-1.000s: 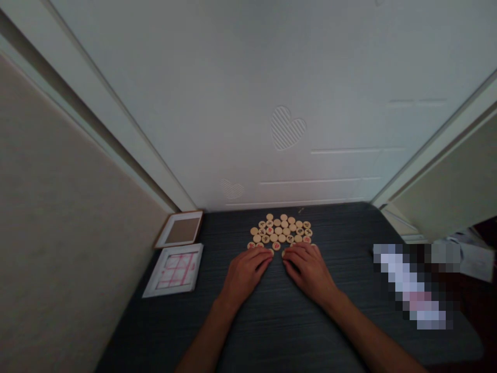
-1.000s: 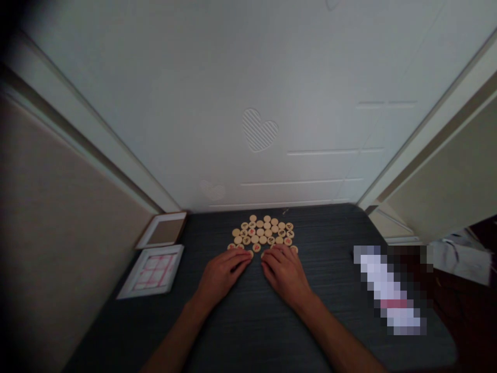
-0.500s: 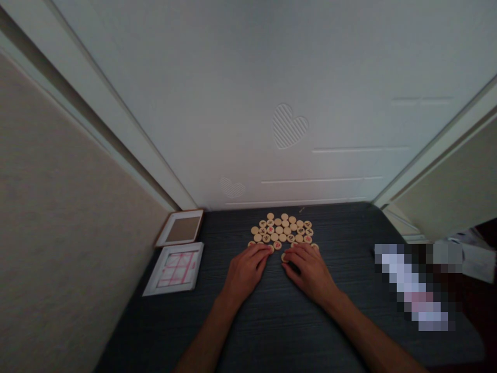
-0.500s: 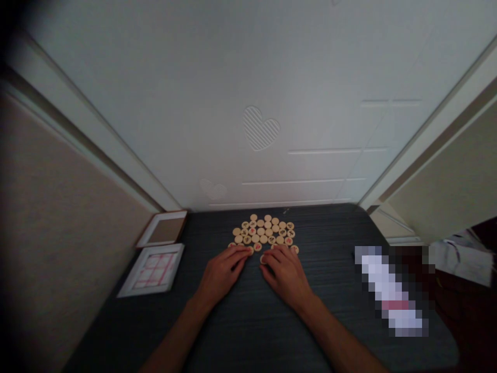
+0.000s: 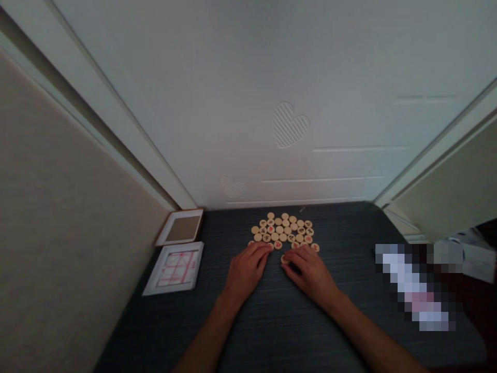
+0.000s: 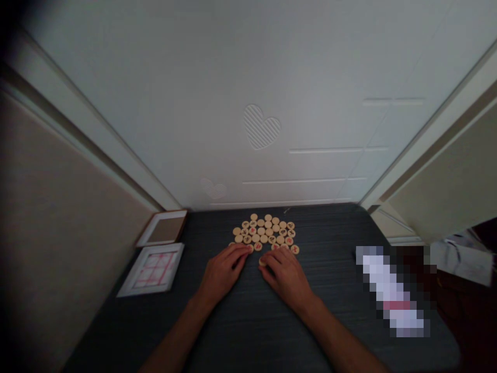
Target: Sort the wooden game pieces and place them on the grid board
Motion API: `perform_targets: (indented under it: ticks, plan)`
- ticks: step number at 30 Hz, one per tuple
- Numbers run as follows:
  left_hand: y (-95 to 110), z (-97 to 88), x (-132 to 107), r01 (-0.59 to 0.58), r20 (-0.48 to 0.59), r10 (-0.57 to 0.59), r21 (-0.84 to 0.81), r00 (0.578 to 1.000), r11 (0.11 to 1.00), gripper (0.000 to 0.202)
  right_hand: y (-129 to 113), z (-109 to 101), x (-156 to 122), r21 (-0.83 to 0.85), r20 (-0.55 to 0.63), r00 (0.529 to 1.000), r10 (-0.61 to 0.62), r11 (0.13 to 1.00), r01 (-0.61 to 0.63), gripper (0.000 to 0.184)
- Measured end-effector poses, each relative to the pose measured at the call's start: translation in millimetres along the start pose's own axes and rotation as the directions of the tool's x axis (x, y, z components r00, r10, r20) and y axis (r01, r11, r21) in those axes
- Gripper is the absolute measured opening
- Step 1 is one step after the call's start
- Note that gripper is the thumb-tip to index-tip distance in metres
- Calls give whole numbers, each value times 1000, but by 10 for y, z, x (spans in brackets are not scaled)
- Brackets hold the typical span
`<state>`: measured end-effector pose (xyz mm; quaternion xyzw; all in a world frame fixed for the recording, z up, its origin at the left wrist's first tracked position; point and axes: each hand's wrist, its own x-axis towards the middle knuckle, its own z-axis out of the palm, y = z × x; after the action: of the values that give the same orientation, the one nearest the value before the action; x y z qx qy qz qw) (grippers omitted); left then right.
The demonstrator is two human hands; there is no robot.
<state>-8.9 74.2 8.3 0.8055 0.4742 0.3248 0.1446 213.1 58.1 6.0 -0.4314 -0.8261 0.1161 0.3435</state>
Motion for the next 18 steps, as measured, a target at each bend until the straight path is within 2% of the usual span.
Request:
perform_targets:
  ticks: [5, 9, 14, 18]
  plan:
    - [72, 8, -28, 2, -27, -5, -109, 1000, 994, 26, 20, -1, -7, 249, -99, 977, 191, 955, -162, 17]
    - [134, 19, -58, -8, -23, 4, -171, 1000, 985, 34, 23, -11, 11, 489, -22, 932, 362, 817, -305, 19]
    - [160, 18, -68, -40, 24, 46, -222, 999, 974, 28, -63, -16, 35, 675, 175, 913, 368, 631, -384, 21]
    - [167, 11, -65, -50, 41, 62, -235, 997, 971, 22, -100, -29, 42, 702, 229, 907, 354, 586, -406, 21]
